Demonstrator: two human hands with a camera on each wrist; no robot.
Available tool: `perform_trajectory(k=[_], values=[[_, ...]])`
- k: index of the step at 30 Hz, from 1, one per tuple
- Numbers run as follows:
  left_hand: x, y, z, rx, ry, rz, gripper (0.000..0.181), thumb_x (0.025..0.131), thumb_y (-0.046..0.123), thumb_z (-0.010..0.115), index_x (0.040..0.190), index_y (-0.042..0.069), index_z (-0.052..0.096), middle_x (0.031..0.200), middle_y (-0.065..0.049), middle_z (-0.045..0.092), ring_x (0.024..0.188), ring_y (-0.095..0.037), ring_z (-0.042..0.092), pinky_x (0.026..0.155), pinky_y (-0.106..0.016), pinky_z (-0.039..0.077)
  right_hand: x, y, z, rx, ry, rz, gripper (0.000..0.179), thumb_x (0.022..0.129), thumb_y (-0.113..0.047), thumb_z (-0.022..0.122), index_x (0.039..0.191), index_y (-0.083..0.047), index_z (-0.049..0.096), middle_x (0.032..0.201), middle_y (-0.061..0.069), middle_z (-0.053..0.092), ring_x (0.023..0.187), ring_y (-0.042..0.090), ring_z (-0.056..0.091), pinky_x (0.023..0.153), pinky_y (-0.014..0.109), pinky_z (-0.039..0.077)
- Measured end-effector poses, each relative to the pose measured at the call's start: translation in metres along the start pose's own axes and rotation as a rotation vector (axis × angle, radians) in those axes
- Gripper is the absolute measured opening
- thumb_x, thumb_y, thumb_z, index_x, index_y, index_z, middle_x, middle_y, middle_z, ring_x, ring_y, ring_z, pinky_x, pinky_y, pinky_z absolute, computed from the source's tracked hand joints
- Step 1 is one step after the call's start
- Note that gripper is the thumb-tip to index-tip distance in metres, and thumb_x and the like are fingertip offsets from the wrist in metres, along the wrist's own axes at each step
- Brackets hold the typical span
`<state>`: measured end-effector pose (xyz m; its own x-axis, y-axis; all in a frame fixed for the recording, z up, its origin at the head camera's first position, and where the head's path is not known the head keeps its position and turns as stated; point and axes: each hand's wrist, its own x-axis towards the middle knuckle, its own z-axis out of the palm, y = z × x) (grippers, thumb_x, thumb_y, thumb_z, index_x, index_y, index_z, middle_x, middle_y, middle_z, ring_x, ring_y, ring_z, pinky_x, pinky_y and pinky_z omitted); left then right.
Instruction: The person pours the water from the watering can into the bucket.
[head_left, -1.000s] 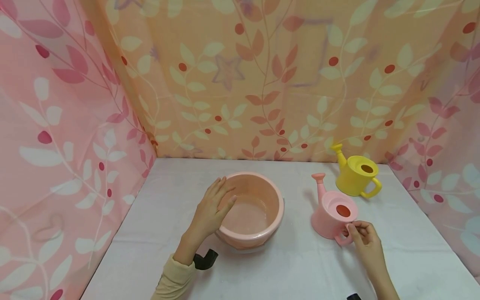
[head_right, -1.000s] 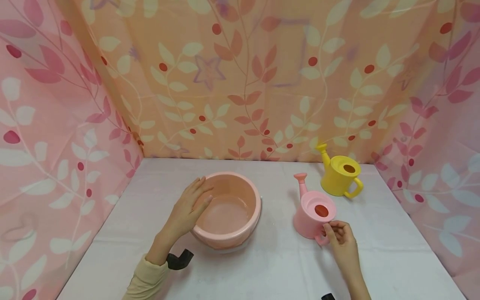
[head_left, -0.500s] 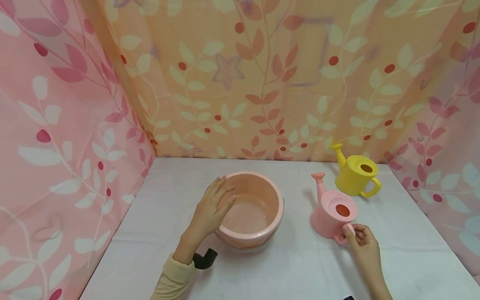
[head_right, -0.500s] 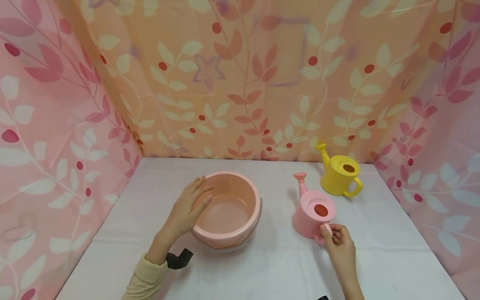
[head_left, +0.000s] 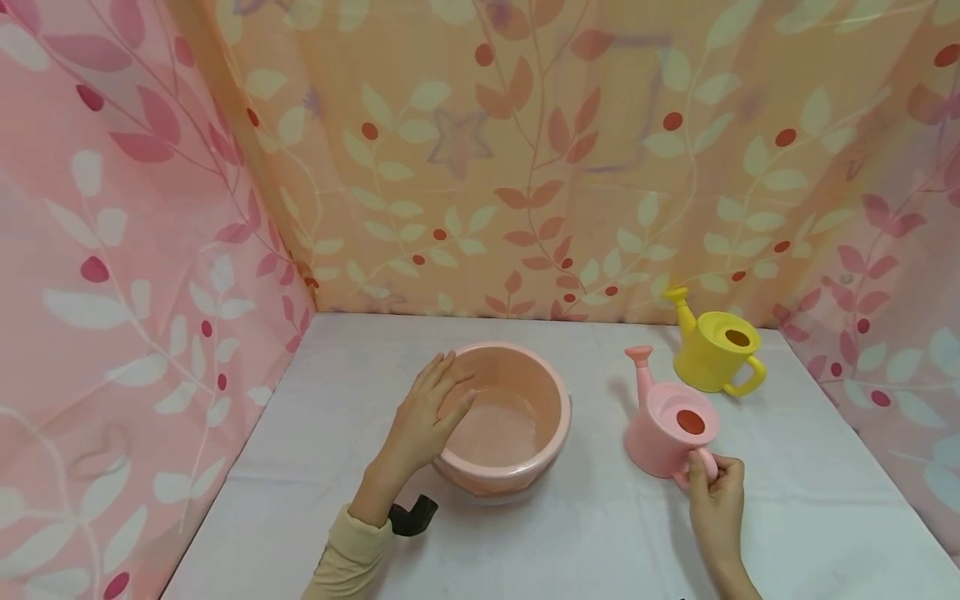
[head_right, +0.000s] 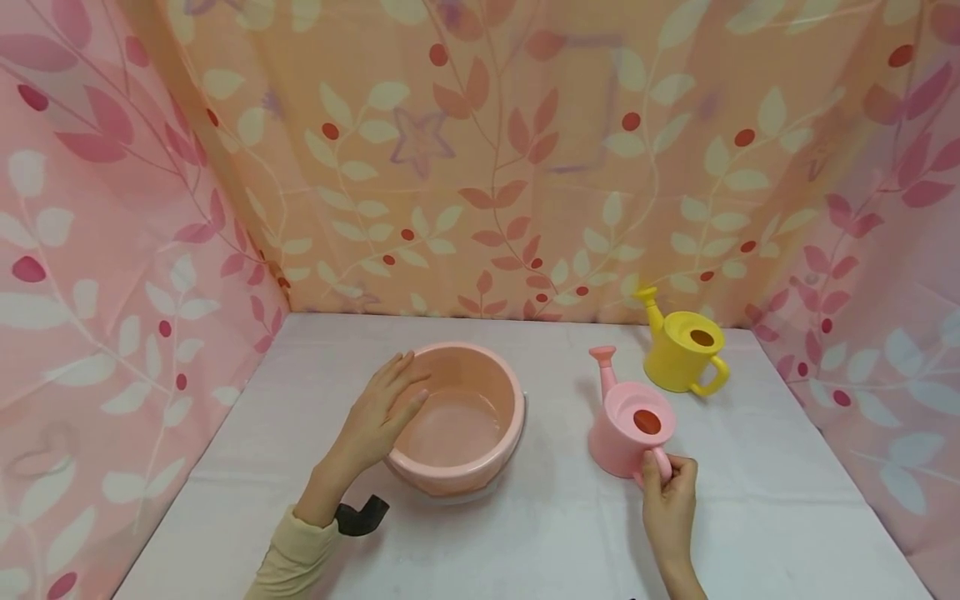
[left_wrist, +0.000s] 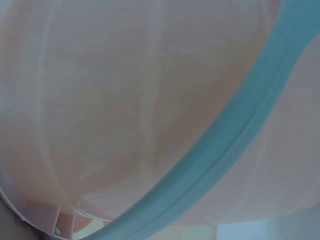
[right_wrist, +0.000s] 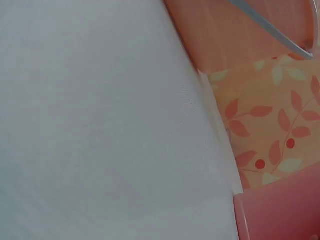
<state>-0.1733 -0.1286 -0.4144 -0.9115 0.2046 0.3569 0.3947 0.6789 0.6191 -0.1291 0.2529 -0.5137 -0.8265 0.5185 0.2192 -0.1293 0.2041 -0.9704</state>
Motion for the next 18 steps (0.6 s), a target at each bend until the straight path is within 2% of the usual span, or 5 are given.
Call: perform_trajectory(k=[4,10,18], values=[[-0.0001,0.0004,-0.0005,-0.001,0.000,-0.006,0.036,0.094,0.039,0.051,0.125,0.023,0.057,0.150,-0.005,0.031,0.141,-0.022,0.018,0.101,-0.062,0.028,0.0030,0.0052,0.0004,0.077,0.033,-0.012,0.014,0.092,-0.005,0.053,0.096,-0.015,0.044,0.096,0.001,0.050,0.077,-0.002,0.061,0.058,0.017,0.052],[0.0005,0.0013,-0.0011,0.000,-0.001,-0.011,0.036,0.094,0.043,0.049,0.125,0.025,0.057,0.151,-0.002,0.029,0.141,-0.023,0.019,0.100,-0.063,0.028,0.0079,0.0088,-0.0018,0.237,0.051,-0.042,0.014,0.091,-0.002,0.054,0.094,-0.013,0.046,0.093,0.002,0.056,0.080,-0.001,0.062,0.058,0.019,0.052],[-0.0017,0.0016,-0.0009,-0.001,0.005,-0.003,0.039,0.094,0.044,0.048,0.124,0.022,0.058,0.150,-0.006,0.031,0.141,-0.025,0.020,0.099,-0.065,0.029,0.0078,0.0100,-0.0030,0.270,0.108,-0.015,0.011,0.090,-0.005,0.057,0.092,-0.012,0.048,0.083,0.002,0.052,0.072,0.007,0.052,0.056,0.019,0.052]])
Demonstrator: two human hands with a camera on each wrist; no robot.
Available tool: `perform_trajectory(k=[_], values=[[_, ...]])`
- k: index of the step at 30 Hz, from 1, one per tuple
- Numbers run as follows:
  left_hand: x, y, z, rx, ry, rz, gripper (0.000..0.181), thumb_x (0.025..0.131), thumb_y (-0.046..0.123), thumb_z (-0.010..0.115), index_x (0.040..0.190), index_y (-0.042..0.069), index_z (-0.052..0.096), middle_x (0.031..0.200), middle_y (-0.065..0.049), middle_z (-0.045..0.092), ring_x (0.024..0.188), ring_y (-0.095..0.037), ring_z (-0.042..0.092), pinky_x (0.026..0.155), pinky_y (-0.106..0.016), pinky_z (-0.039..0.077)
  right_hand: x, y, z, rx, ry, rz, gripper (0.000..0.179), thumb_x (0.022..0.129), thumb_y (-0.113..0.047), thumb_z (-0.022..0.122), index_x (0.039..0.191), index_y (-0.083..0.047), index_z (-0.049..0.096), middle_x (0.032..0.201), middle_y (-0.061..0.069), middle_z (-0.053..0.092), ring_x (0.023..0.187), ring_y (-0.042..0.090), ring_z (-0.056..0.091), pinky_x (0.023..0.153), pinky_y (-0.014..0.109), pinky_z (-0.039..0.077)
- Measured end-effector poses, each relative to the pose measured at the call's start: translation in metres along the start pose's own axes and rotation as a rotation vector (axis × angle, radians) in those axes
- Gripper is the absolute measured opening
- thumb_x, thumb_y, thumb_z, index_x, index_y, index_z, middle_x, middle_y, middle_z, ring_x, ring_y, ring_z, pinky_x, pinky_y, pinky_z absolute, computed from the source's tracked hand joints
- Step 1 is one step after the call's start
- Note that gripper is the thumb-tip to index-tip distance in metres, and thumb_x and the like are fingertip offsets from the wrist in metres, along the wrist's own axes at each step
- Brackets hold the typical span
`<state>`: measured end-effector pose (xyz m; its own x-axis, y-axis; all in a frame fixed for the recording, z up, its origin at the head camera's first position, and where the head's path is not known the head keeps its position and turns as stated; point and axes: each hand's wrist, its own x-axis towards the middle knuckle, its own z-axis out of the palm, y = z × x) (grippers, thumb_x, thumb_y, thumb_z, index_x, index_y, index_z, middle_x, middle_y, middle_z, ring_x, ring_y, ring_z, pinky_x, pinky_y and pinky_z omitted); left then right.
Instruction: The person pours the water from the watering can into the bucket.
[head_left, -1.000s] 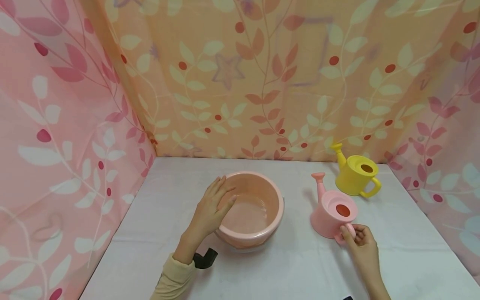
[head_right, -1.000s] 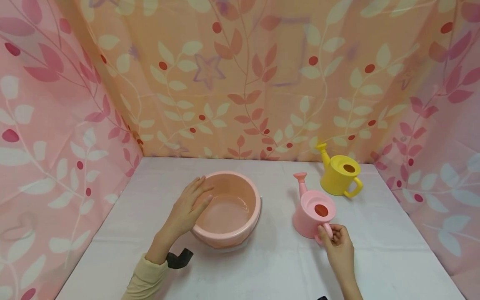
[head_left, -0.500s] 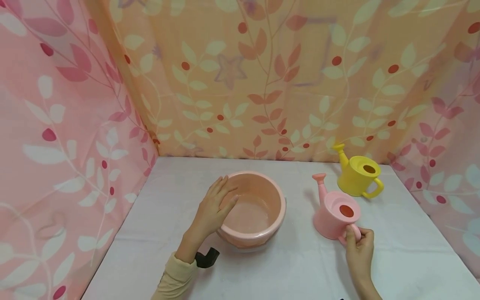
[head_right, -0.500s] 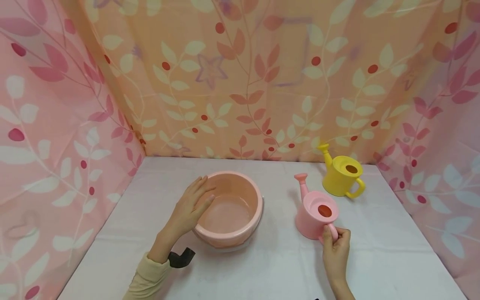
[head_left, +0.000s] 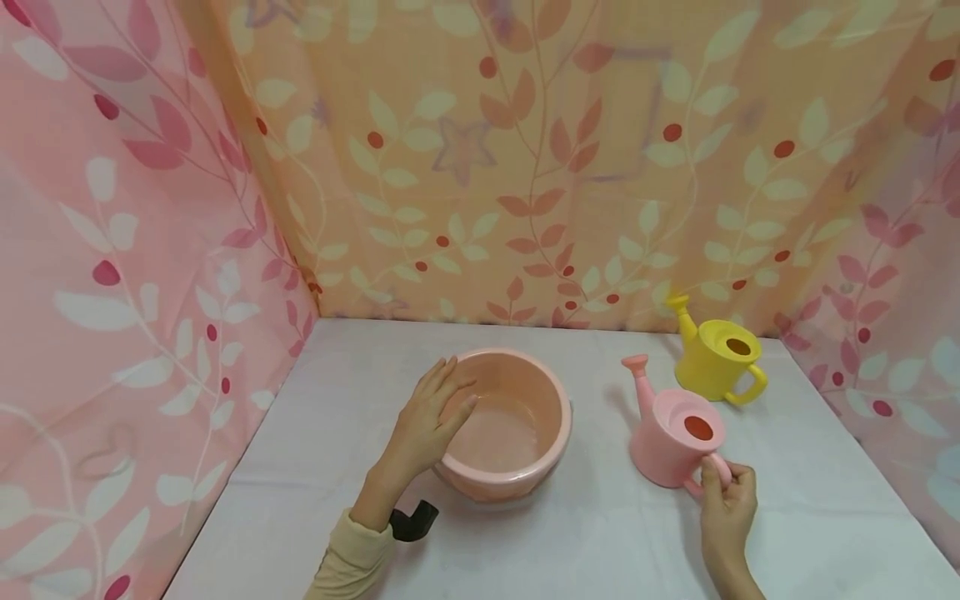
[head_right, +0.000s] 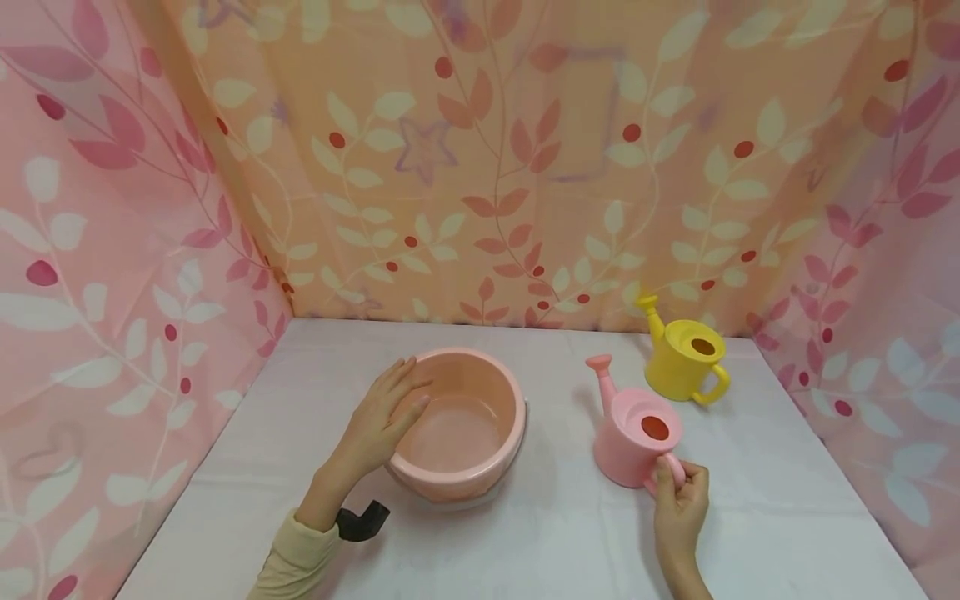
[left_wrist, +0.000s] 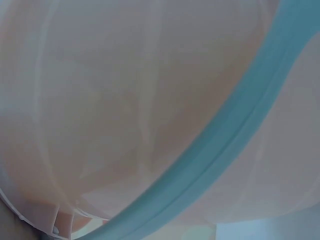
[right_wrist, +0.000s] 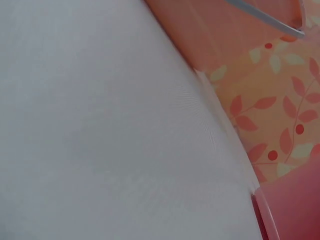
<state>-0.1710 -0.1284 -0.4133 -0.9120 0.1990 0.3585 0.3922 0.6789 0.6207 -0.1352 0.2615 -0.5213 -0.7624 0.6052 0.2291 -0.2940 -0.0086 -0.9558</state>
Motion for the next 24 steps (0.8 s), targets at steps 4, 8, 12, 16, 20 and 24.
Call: perform_trajectory(k=[4,8,12,16,20,24], values=[[0.000,0.000,0.000,0.004,-0.007,-0.004,0.039,0.094,0.046,0.047,0.124,0.023,0.058,0.150,-0.004,0.030,0.141,-0.023,0.019,0.098,-0.064,0.030,0.000,0.000,-0.002,0.045,-0.008,-0.010,0.011,0.091,-0.005,0.056,0.092,-0.011,0.047,0.082,0.002,0.054,0.073,0.007,0.054,0.056,0.020,0.052],[0.000,0.000,0.000,0.000,-0.009,0.000,0.038,0.095,0.044,0.047,0.124,0.023,0.058,0.150,-0.005,0.031,0.141,-0.024,0.019,0.098,-0.065,0.029,0.003,-0.005,-0.003,0.070,-0.038,-0.110,0.013,0.090,0.001,0.055,0.092,-0.011,0.049,0.078,0.002,0.058,0.068,0.005,0.054,0.056,0.012,0.049],[0.000,0.001,0.000,0.000,-0.011,-0.002,0.038,0.094,0.043,0.048,0.124,0.022,0.058,0.150,-0.004,0.030,0.141,-0.023,0.018,0.099,-0.064,0.029,0.006,-0.015,-0.003,0.060,-0.074,-0.216,0.018,0.089,0.006,0.054,0.092,-0.011,0.050,0.073,0.002,0.059,0.065,0.006,0.052,0.055,0.011,0.043],[0.000,0.000,0.000,0.003,-0.010,0.005,0.040,0.095,0.046,0.046,0.124,0.022,0.058,0.150,-0.004,0.030,0.141,-0.025,0.019,0.099,-0.063,0.029,0.010,-0.024,-0.002,-0.003,-0.089,-0.263,0.021,0.089,0.008,0.052,0.093,-0.013,0.050,0.073,-0.002,0.059,0.065,0.004,0.053,0.057,0.008,0.044],[-0.001,0.000,0.000,0.002,-0.009,0.007,0.042,0.095,0.049,0.044,0.125,0.022,0.058,0.150,-0.005,0.030,0.141,-0.024,0.019,0.100,-0.063,0.029,0.015,-0.030,0.000,-0.010,-0.112,-0.295,0.024,0.089,0.010,0.050,0.093,-0.013,0.049,0.074,-0.002,0.058,0.065,0.003,0.055,0.058,0.008,0.046],[-0.001,0.000,0.000,-0.001,0.000,0.016,0.042,0.095,0.048,0.044,0.124,0.021,0.058,0.150,-0.006,0.031,0.140,-0.026,0.020,0.100,-0.063,0.029,0.018,-0.037,0.003,0.010,-0.146,-0.323,0.023,0.089,0.011,0.050,0.092,-0.012,0.049,0.072,-0.002,0.056,0.064,0.004,0.053,0.056,0.008,0.044]])
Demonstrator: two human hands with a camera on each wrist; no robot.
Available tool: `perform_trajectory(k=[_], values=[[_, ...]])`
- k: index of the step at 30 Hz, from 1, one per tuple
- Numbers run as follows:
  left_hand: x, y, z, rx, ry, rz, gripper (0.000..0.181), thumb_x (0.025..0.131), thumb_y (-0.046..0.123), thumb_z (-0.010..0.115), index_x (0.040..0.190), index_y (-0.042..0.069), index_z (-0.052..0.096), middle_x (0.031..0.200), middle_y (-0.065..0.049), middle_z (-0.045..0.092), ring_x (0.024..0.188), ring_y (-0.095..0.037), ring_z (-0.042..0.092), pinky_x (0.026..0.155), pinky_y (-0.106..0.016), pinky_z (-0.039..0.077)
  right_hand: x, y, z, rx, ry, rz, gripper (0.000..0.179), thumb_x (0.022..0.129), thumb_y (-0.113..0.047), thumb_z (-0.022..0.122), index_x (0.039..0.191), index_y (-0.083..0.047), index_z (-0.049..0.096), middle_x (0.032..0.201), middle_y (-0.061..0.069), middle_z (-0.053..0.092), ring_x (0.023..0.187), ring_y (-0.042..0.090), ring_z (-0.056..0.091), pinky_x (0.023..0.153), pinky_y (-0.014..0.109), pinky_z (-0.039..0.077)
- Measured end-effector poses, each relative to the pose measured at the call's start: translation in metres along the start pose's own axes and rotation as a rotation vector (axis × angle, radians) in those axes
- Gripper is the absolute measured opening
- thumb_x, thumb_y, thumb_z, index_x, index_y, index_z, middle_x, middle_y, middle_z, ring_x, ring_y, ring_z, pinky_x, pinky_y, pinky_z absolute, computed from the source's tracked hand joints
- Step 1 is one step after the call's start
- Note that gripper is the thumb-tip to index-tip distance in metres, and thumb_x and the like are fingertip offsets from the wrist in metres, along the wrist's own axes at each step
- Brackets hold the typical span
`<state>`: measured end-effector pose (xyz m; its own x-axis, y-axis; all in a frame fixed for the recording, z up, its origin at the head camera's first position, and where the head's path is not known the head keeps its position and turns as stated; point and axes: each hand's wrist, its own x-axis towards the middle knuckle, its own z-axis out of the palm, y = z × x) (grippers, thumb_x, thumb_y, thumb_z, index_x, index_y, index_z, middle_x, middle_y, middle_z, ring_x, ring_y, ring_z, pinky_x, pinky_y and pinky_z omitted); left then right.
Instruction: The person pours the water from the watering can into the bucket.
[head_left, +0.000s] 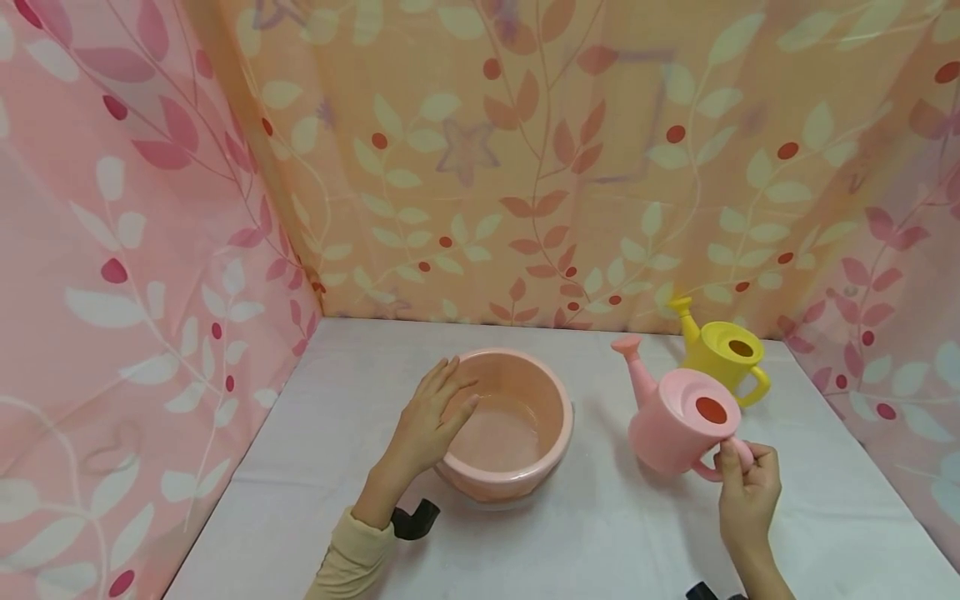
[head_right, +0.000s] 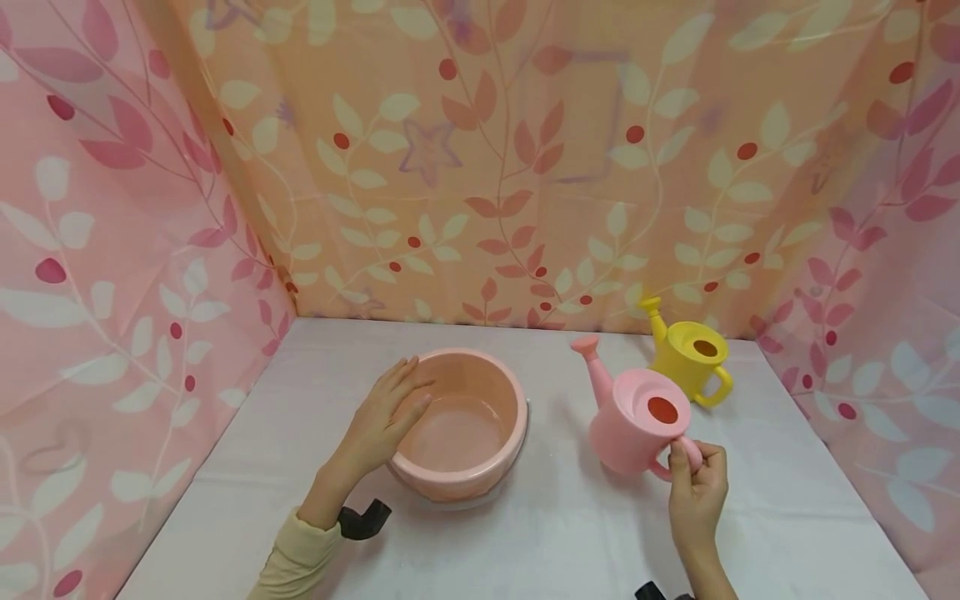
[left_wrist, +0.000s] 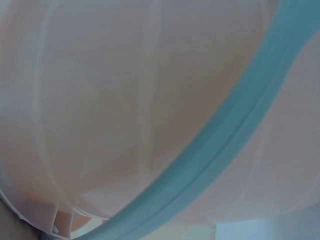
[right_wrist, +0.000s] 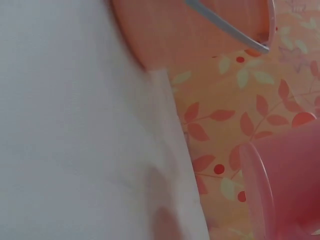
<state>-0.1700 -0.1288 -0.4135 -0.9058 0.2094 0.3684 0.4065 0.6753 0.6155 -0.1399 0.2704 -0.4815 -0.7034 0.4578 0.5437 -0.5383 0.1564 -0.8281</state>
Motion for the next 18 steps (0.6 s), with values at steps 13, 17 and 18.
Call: perform_trajectory(k=[13,17,18], values=[[0.000,-0.002,0.001,0.004,-0.004,-0.004,0.045,0.094,0.051,0.043,0.124,0.021,0.058,0.150,-0.003,0.030,0.141,-0.022,0.019,0.102,-0.062,0.028,0.015,-0.027,0.004,0.162,-0.080,-0.031,0.017,0.088,0.012,0.050,0.091,-0.005,0.051,0.075,0.003,0.055,0.068,0.009,0.051,0.061,0.010,0.046],[0.000,-0.002,0.001,0.005,0.008,0.004,0.043,0.094,0.049,0.044,0.123,0.021,0.059,0.149,-0.006,0.032,0.141,-0.022,0.019,0.101,-0.062,0.028,0.016,-0.037,0.007,0.142,-0.127,-0.028,0.015,0.090,0.010,0.049,0.093,-0.005,0.051,0.079,0.005,0.054,0.071,0.009,0.052,0.065,0.010,0.047],[0.001,-0.002,0.001,0.005,0.009,0.003,0.044,0.094,0.049,0.044,0.123,0.021,0.059,0.149,-0.006,0.032,0.141,-0.021,0.019,0.101,-0.062,0.028,0.016,-0.040,0.009,0.128,-0.133,-0.024,0.015,0.090,0.008,0.049,0.094,-0.006,0.051,0.080,0.005,0.054,0.072,0.009,0.052,0.066,0.010,0.048]])
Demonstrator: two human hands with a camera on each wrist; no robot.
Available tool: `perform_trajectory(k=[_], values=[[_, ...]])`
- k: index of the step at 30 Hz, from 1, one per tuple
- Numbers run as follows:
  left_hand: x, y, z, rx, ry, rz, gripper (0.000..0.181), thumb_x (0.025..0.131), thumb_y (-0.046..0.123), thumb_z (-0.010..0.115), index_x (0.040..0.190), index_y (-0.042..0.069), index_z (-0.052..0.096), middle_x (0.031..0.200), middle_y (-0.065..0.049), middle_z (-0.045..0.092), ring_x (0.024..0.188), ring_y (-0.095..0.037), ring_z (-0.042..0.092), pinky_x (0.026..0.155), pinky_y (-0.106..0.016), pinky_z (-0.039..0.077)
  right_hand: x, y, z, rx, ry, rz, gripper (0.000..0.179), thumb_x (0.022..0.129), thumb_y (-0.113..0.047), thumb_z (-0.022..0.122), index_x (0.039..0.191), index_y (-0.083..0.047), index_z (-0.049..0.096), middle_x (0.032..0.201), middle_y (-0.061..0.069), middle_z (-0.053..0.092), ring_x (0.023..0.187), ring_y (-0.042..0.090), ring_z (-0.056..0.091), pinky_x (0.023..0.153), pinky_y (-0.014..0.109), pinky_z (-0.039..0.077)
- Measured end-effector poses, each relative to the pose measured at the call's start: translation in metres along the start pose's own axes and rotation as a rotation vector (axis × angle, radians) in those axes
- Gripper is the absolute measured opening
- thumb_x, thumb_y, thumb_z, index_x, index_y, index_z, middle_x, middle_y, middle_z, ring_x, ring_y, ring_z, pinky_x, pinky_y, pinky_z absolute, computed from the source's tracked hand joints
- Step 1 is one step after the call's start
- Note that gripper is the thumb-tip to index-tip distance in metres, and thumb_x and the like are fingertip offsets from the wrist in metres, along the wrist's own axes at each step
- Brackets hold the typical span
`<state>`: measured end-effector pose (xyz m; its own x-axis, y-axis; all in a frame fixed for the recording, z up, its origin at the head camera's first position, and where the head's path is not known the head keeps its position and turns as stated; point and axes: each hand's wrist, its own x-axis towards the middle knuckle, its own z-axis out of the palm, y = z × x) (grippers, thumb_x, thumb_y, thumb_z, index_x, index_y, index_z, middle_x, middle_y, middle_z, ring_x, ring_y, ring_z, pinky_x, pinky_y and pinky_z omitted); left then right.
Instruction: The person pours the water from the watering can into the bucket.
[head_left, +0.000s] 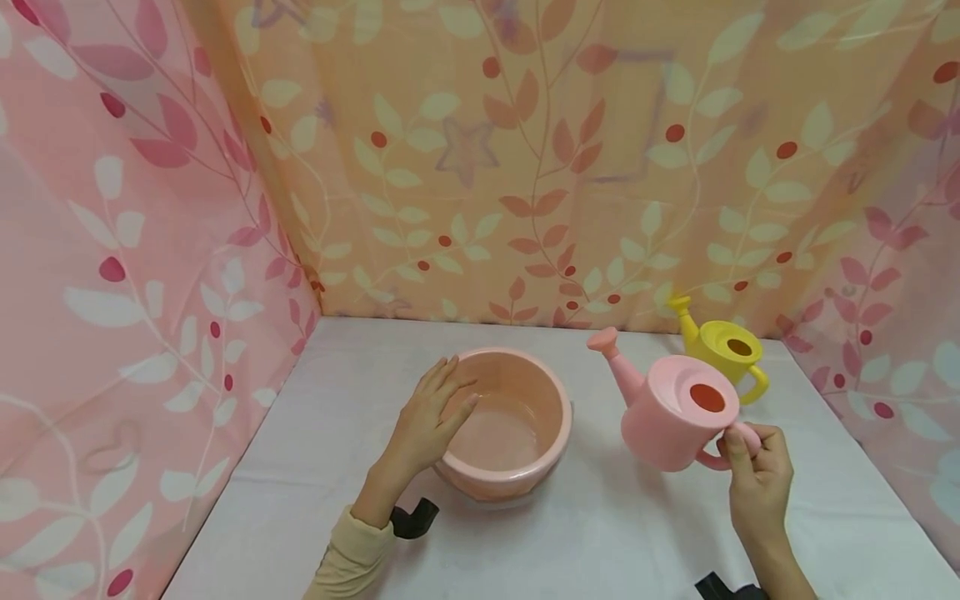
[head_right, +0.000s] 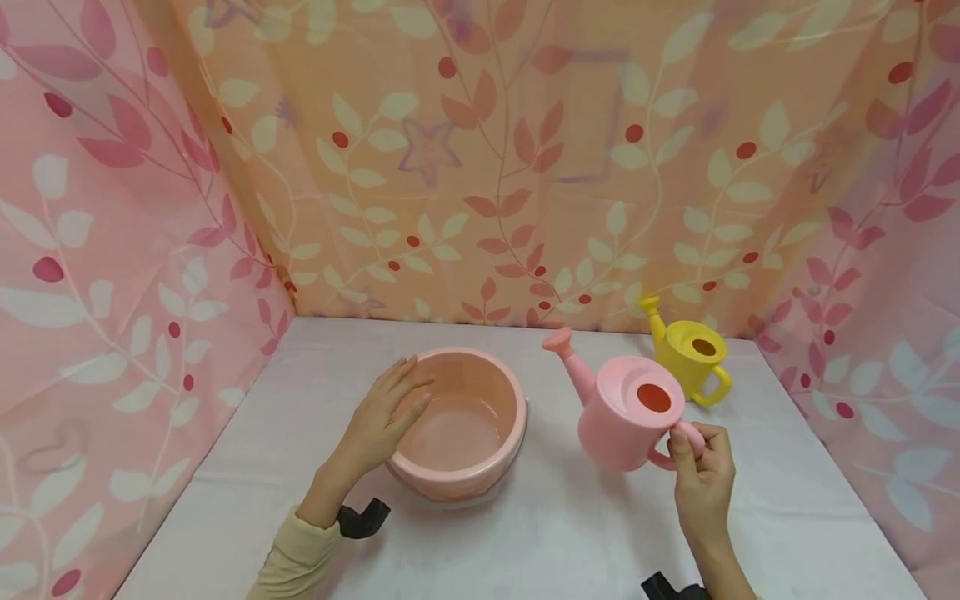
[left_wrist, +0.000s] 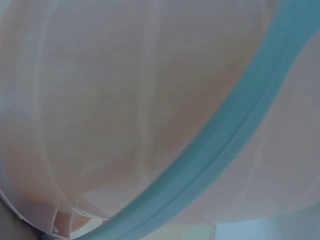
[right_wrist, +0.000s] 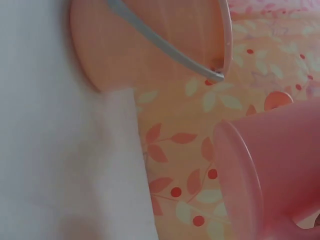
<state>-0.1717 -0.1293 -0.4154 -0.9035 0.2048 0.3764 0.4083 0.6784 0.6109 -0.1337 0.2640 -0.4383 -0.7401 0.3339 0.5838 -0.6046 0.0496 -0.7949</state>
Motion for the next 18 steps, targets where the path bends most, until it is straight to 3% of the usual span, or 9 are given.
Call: perform_trajectory(k=[5,12,18], values=[[0.000,-0.001,0.000,-0.003,0.001,0.005,0.044,0.094,0.050,0.044,0.123,0.020,0.060,0.149,-0.007,0.033,0.141,-0.021,0.019,0.101,-0.062,0.029,-0.001,-0.010,0.010,0.024,-0.044,0.002,0.016,0.090,0.010,0.048,0.095,-0.005,0.052,0.084,0.005,0.054,0.074,0.009,0.053,0.067,0.011,0.049],[0.000,-0.002,-0.001,0.000,-0.009,-0.004,0.044,0.094,0.051,0.043,0.126,0.023,0.056,0.150,-0.003,0.031,0.141,-0.023,0.020,0.101,-0.061,0.029,-0.003,-0.023,0.021,0.047,-0.127,0.029,0.021,0.091,0.013,0.042,0.098,-0.005,0.050,0.097,0.005,0.053,0.091,0.006,0.063,0.068,0.018,0.052],[0.000,-0.001,-0.002,0.002,-0.005,0.001,0.045,0.094,0.051,0.043,0.128,0.024,0.055,0.150,-0.001,0.030,0.141,-0.021,0.019,0.102,-0.061,0.029,-0.003,-0.031,0.026,-0.008,-0.163,0.060,0.020,0.091,0.012,0.043,0.097,-0.006,0.049,0.092,0.002,0.055,0.081,0.006,0.059,0.062,0.019,0.053]])
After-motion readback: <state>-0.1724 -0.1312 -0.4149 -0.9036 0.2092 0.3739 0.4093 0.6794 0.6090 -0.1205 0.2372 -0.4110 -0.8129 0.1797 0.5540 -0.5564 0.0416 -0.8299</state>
